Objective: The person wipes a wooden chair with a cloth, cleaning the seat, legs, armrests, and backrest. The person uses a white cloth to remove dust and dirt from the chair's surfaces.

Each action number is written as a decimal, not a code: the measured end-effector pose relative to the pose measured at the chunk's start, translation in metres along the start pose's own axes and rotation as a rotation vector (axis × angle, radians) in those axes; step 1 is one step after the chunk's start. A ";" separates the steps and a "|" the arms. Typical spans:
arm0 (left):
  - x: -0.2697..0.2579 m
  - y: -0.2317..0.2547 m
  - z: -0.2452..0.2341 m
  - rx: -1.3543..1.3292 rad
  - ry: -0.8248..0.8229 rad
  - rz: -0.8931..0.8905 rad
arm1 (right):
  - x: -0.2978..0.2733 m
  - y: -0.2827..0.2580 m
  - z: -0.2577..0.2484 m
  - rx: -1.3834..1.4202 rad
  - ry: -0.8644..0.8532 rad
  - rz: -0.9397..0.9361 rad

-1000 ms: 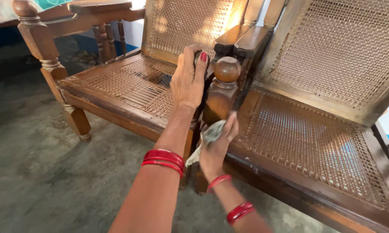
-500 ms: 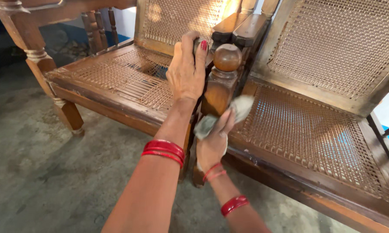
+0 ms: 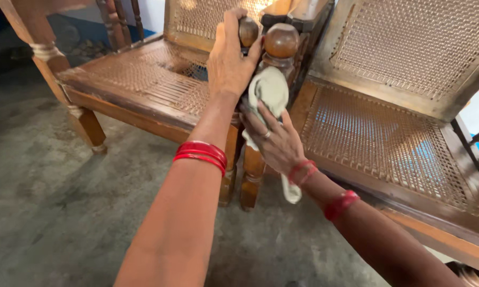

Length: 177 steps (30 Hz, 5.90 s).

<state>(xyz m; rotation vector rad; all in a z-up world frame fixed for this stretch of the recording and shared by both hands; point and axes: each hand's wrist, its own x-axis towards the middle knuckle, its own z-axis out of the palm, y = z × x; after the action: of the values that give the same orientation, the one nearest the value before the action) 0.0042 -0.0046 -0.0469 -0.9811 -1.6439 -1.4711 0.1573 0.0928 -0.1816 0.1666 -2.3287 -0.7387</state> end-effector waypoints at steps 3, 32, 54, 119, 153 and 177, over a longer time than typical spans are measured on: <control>-0.001 -0.007 0.003 0.024 0.016 0.002 | -0.004 -0.017 0.041 -0.004 -0.049 0.073; -0.191 -0.071 -0.005 0.112 -0.283 -0.133 | -0.158 -0.120 0.209 0.303 -0.205 -0.259; -0.197 -0.094 -0.003 0.176 -0.269 -0.012 | -0.260 -0.132 0.238 0.611 -0.253 0.014; -0.193 -0.091 -0.004 0.208 -0.284 -0.037 | -0.102 -0.176 0.172 0.690 0.342 1.071; -0.204 -0.135 -0.095 0.002 -0.611 -0.270 | -0.031 -0.158 0.076 1.679 0.099 1.709; -0.166 -0.126 -0.094 0.599 -0.903 -0.061 | -0.017 -0.197 0.153 0.933 0.231 1.346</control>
<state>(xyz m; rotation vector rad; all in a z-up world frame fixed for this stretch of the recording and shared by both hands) -0.0300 -0.1194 -0.2417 -1.3125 -2.5418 -0.4476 0.0561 0.0054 -0.3934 -0.7914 -1.7850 0.9551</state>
